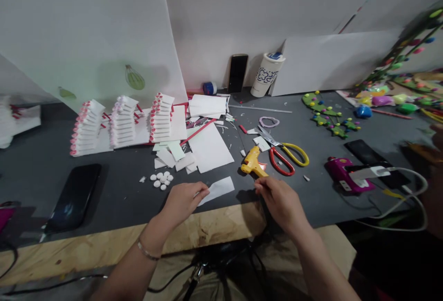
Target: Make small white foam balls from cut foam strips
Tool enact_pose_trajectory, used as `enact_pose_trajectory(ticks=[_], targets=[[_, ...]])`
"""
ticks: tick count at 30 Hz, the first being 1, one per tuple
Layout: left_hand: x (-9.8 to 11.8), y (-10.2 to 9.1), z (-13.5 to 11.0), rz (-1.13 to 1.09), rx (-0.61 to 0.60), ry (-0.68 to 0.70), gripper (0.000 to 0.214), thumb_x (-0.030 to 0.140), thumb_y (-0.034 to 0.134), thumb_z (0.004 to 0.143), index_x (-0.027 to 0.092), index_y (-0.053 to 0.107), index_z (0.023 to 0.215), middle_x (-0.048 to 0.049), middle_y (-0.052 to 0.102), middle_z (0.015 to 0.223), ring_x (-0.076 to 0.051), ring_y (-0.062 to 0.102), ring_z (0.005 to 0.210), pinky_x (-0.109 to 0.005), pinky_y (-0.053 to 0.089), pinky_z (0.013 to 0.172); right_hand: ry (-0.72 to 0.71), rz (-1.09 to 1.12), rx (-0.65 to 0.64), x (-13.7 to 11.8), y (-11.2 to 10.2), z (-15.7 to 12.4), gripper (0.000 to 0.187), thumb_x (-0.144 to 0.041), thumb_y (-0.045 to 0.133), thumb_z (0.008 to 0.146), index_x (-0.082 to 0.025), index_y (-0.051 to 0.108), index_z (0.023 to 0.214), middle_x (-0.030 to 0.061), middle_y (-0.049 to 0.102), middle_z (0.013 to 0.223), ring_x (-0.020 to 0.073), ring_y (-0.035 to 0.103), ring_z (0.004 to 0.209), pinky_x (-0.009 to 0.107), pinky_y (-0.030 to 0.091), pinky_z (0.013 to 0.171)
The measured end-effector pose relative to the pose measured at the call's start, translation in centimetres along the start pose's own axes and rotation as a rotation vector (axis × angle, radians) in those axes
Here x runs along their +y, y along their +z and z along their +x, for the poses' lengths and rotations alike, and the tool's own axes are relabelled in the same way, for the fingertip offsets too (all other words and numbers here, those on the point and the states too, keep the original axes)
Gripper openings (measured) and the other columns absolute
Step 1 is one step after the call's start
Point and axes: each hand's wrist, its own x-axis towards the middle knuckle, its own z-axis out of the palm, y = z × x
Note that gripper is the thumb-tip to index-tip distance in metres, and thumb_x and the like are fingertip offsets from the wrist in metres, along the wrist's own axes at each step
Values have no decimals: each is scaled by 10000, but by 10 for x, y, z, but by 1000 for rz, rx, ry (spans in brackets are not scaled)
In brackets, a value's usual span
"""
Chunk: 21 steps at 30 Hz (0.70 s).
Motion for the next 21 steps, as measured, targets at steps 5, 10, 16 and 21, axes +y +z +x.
enact_pose_trajectory(ticks=[5,10,16,21], targets=[[0,-1,-1,-5,15,-11,311,380,401,951,225,665,897,4,728,815,-153,665,743,-229,404,627,-70,-241,86,2,-3,2,306,-420,444,943,-200,617,819,85,632,789,231,564,741,331,418,672],[0,0,0,14,24,-12,304,374,407,949,229,669,891,7,725,795,-153,661,723,-233,400,621,-33,-363,111,22,9,11,340,-458,482,912,-162,566,1056,140,629,891,292,563,843,388,433,727],[2,1,-1,-13,31,-35,290,378,430,940,230,676,893,16,728,800,-140,655,721,-227,406,635,-29,-127,205,27,29,10,295,-363,360,965,-152,512,1105,139,612,922,273,574,838,400,468,734],[3,0,-1,-17,35,-26,292,371,431,940,222,674,881,16,726,794,-140,655,716,-227,403,625,39,106,307,17,23,6,295,-395,408,932,-174,482,1112,128,602,979,253,585,835,391,486,721]])
